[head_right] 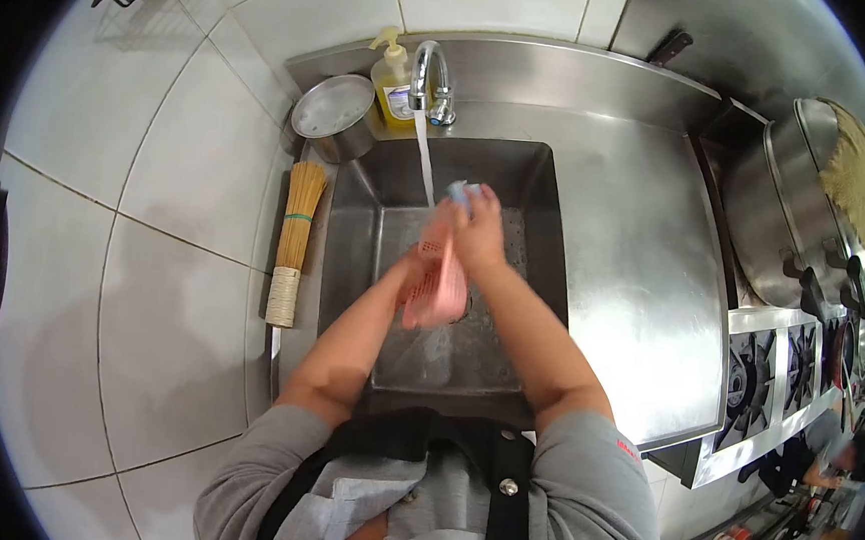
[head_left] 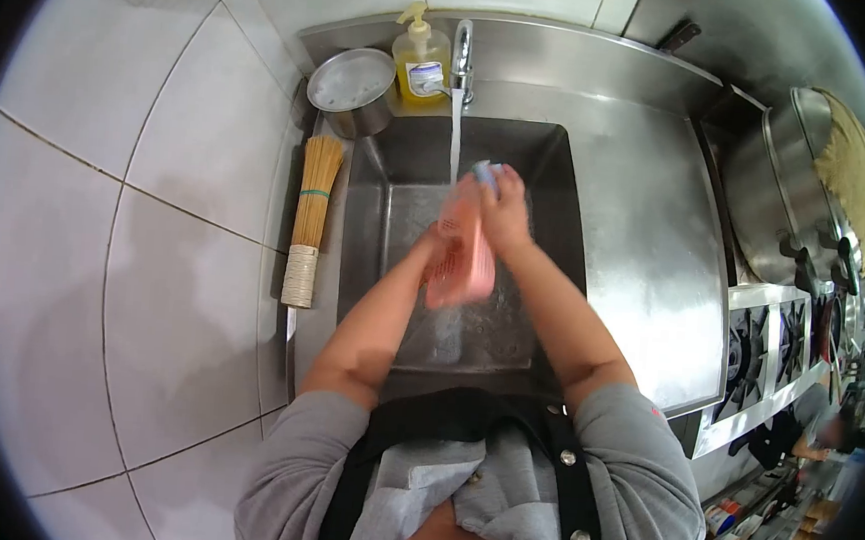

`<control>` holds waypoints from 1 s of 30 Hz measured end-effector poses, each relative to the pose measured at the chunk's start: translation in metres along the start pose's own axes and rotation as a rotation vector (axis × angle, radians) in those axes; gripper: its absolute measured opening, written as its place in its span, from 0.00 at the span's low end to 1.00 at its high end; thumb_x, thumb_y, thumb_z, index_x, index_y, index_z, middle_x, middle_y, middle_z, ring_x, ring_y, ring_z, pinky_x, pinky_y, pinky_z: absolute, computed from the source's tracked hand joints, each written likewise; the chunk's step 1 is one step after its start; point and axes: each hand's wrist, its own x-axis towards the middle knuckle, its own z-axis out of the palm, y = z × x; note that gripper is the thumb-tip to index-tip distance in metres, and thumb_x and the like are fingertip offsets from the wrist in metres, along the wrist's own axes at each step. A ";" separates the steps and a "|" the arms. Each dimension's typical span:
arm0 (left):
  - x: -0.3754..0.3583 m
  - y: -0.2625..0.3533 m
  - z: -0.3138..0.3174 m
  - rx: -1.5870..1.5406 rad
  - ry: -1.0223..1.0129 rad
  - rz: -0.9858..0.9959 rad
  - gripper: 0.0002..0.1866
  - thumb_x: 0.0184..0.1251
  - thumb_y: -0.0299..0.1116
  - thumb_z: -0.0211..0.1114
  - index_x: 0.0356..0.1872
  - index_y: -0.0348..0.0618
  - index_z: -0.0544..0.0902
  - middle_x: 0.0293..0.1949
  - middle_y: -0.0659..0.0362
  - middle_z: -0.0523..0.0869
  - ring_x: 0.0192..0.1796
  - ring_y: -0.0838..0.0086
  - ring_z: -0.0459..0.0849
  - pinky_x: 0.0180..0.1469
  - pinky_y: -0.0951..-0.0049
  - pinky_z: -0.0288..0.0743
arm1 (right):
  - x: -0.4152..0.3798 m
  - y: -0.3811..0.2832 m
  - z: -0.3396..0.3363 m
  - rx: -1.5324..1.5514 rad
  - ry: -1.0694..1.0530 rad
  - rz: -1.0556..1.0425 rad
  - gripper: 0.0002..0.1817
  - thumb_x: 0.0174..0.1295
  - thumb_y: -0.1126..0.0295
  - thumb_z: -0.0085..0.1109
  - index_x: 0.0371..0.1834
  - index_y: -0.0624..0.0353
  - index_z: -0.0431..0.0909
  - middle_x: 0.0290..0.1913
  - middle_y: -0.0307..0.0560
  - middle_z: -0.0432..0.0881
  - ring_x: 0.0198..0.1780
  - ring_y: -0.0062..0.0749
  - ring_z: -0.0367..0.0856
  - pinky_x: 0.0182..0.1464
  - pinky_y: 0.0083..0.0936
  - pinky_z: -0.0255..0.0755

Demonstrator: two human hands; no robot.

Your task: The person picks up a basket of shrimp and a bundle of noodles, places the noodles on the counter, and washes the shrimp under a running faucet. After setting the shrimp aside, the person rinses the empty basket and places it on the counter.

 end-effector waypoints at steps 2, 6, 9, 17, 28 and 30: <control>0.020 -0.013 -0.025 -0.102 0.038 0.038 0.13 0.61 0.29 0.57 0.47 0.38 0.77 0.37 0.56 0.83 0.37 0.68 0.83 0.38 0.67 0.79 | -0.036 -0.030 0.004 0.013 -0.094 -0.087 0.20 0.62 0.66 0.53 0.56 0.63 0.72 0.64 0.63 0.63 0.65 0.54 0.62 0.66 0.36 0.58; 0.007 -0.003 -0.040 -0.176 0.100 0.054 0.14 0.61 0.28 0.57 0.48 0.36 0.77 0.39 0.55 0.83 0.37 0.67 0.84 0.37 0.67 0.79 | -0.092 -0.070 -0.036 0.090 -0.288 -0.190 0.21 0.56 0.69 0.60 0.54 0.60 0.73 0.61 0.63 0.65 0.62 0.55 0.66 0.63 0.40 0.62; -0.044 0.031 -0.010 -0.313 0.020 0.033 0.14 0.62 0.32 0.60 0.48 0.40 0.78 0.41 0.54 0.83 0.40 0.69 0.83 0.40 0.69 0.79 | -0.097 -0.081 -0.057 0.090 -0.372 -0.203 0.21 0.53 0.69 0.63 0.51 0.59 0.75 0.59 0.62 0.67 0.59 0.54 0.70 0.59 0.39 0.68; -0.065 0.030 0.050 -0.537 -0.369 0.068 0.17 0.63 0.36 0.60 0.51 0.41 0.76 0.44 0.53 0.82 0.42 0.68 0.83 0.41 0.69 0.79 | 0.008 -0.003 -0.039 0.206 -0.032 0.063 0.19 0.56 0.62 0.60 0.50 0.58 0.77 0.48 0.52 0.77 0.47 0.38 0.78 0.49 0.30 0.73; -0.017 0.041 0.046 -0.842 -0.025 0.532 0.20 0.65 0.39 0.59 0.54 0.42 0.74 0.46 0.51 0.81 0.42 0.67 0.83 0.42 0.70 0.79 | -0.052 -0.004 0.017 0.915 -0.118 0.678 0.33 0.63 0.56 0.54 0.66 0.64 0.57 0.56 0.52 0.71 0.58 0.36 0.68 0.61 0.31 0.60; 0.000 0.024 0.013 -0.784 0.027 0.272 0.20 0.65 0.41 0.59 0.55 0.44 0.73 0.49 0.52 0.80 0.45 0.67 0.82 0.44 0.70 0.78 | -0.077 -0.014 0.015 1.075 -0.089 0.796 0.36 0.63 0.56 0.55 0.68 0.65 0.53 0.59 0.51 0.67 0.60 0.36 0.66 0.63 0.31 0.59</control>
